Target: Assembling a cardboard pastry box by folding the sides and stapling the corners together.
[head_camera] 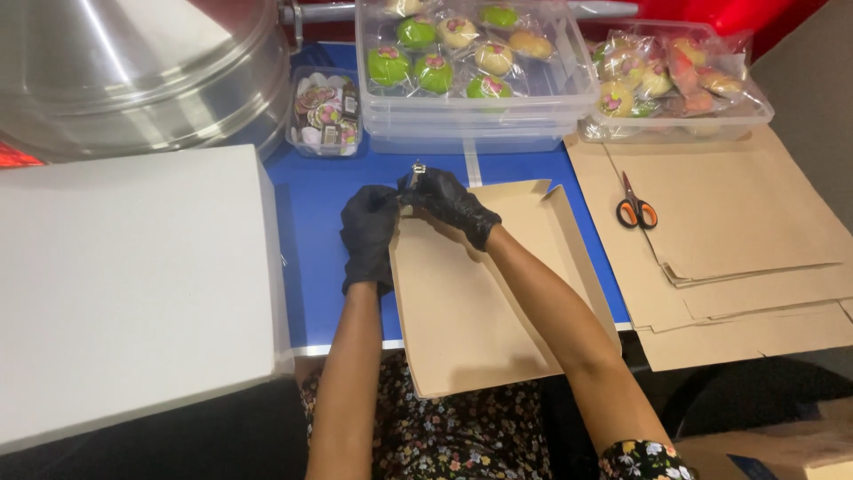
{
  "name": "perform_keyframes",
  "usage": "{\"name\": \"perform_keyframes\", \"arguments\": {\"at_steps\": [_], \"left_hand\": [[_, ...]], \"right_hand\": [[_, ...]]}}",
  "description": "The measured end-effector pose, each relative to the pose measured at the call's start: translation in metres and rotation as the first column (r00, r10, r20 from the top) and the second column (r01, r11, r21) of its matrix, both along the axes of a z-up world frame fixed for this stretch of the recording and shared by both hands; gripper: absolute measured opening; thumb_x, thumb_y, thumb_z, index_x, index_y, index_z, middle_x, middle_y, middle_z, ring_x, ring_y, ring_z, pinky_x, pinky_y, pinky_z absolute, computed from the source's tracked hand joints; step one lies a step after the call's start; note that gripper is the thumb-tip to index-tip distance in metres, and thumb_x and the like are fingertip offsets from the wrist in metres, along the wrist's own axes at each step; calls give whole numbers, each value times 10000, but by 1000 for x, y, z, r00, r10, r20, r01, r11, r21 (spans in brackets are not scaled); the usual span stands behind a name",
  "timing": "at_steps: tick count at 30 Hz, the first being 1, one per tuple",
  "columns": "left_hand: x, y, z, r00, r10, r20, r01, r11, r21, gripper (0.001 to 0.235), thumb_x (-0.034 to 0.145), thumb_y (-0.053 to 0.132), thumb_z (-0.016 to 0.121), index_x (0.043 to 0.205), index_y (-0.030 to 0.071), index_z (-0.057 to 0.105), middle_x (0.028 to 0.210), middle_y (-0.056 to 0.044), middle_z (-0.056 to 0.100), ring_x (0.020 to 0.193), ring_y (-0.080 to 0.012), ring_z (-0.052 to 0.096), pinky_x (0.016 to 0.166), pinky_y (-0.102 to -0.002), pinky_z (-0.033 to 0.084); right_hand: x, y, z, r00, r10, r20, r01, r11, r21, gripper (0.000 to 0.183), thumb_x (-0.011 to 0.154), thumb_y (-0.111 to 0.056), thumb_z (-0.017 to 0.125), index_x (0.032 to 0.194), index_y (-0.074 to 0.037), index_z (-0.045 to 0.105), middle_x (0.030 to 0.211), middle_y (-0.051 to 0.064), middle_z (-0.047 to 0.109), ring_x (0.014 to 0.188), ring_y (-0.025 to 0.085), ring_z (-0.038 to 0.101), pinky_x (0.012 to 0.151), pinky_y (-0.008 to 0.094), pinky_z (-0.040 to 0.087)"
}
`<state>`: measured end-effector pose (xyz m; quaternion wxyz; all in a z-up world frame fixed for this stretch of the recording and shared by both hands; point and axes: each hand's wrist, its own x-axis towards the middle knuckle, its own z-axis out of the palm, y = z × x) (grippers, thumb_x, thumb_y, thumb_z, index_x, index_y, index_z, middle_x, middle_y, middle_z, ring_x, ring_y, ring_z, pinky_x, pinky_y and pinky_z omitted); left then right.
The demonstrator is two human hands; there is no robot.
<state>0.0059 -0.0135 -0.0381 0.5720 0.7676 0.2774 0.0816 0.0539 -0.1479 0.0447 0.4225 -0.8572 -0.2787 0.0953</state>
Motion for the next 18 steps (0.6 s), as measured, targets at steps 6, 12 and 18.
{"name": "perform_keyframes", "arguments": {"at_steps": [6,12,18], "left_hand": [[10,1,-4,1000,2,-31,-2,1000,1,202,856,270,763,1043,348,757,1072,93,742,1072,-198,715,1042,-400,424],[-3,-1,15,999,33,35,-29,994,-107,211,831,269,751,1022,359,765,1014,56,765,1045,-206,724,1003,-386,486],[-41,4,84,998,42,-38,-50,972,-231,289,814,385,662,1067,296,770,988,-2,765,1023,-229,717,987,-414,494]], "right_hand": [[1,3,-18,998,-56,-41,56,998,-11,193,922,-308,773,978,-129,724,1038,53,771,1085,234,720,962,432,555],[-7,1,-7,999,-47,-15,47,999,2,126,928,-260,762,921,-138,731,1003,52,781,1074,235,726,971,439,549],[-8,-3,-11,999,-26,-25,28,997,79,173,920,-278,779,893,-113,732,996,99,780,1039,294,731,961,468,543]]}}
